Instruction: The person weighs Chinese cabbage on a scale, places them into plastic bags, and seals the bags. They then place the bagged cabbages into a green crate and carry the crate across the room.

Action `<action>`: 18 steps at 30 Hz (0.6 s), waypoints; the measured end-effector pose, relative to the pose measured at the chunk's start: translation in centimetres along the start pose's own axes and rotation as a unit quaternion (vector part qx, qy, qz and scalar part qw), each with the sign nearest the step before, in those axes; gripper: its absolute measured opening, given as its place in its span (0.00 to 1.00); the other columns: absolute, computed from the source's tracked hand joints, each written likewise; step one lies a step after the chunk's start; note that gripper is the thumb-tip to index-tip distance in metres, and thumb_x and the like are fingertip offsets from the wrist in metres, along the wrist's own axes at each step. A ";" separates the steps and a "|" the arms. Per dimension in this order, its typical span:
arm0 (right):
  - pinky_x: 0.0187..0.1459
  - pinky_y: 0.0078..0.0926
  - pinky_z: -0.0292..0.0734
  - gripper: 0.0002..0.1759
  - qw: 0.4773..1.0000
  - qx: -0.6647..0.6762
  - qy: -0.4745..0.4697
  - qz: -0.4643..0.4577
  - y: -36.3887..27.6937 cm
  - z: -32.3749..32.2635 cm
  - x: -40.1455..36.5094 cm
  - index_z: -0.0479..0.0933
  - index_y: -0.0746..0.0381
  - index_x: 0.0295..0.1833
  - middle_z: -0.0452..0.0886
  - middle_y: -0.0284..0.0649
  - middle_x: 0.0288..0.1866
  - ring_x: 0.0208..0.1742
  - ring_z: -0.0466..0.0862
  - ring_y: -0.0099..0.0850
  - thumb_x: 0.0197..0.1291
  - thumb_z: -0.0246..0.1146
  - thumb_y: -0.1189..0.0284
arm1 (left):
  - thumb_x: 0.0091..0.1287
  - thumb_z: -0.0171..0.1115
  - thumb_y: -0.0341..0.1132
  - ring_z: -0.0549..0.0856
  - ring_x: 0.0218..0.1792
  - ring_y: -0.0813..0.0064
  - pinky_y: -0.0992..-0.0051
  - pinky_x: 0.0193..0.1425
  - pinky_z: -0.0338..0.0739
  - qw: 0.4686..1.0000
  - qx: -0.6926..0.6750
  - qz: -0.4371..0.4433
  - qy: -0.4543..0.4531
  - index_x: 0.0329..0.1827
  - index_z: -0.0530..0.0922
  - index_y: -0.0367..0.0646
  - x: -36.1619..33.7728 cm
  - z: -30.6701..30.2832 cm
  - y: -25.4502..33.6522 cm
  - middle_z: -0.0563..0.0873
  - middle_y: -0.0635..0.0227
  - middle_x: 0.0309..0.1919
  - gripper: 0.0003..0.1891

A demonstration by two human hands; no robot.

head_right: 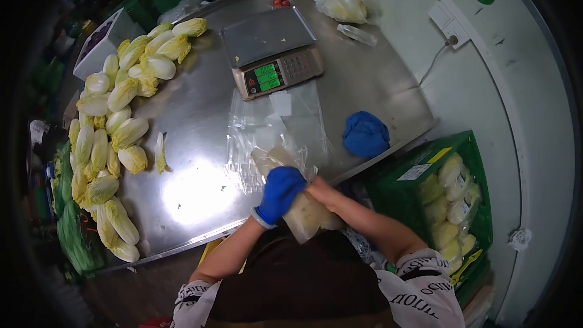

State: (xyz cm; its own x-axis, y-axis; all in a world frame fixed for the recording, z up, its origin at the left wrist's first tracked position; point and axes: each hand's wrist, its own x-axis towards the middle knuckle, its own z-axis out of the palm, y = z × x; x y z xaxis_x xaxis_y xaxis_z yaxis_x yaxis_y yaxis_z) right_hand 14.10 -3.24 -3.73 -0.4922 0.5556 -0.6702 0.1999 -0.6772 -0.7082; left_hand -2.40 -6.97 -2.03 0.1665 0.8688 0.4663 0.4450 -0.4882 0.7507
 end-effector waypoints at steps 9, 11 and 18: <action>0.51 0.27 0.74 0.35 0.993 -0.016 0.079 -0.089 -2.7 4.6 -0.6 0.69 0.68 0.60 0.79 0.44 0.51 0.50 0.79 0.30 0.56 0.66 0.54 | 0.66 0.62 0.38 0.80 0.52 0.65 0.66 0.54 0.77 0.464 -0.679 -0.550 0.147 0.66 0.65 0.41 -2.7 -3.3 0.8 0.79 0.60 0.53 0.28; 0.55 0.29 0.72 0.37 0.990 -0.015 0.098 -0.103 -3.8 5.7 -0.8 0.66 0.69 0.63 0.77 0.48 0.54 0.54 0.78 0.34 0.56 0.66 0.54 | 0.69 0.58 0.43 0.80 0.53 0.67 0.67 0.56 0.76 0.561 -0.593 -0.563 0.124 0.65 0.68 0.42 -3.9 -3.7 4.3 0.79 0.61 0.54 0.25; 0.69 0.34 0.58 0.41 0.897 -0.350 -0.006 -0.269 -1.2 7.0 -3.6 0.59 0.71 0.68 0.64 0.57 0.68 0.71 0.64 0.45 0.57 0.65 0.55 | 0.73 0.50 0.45 0.78 0.56 0.67 0.66 0.63 0.71 0.541 -0.621 -0.557 0.108 0.66 0.65 0.41 -10.2 -7.0 5.9 0.77 0.61 0.57 0.24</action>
State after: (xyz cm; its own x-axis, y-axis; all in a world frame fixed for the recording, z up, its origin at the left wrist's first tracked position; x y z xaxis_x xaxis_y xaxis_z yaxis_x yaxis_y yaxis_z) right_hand 9.69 -7.77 1.11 -0.6847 0.7036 -0.1900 0.4125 0.1593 -0.8969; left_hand -7.66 -19.25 0.92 0.2378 0.7160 -0.6564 -0.7931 0.5333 0.2944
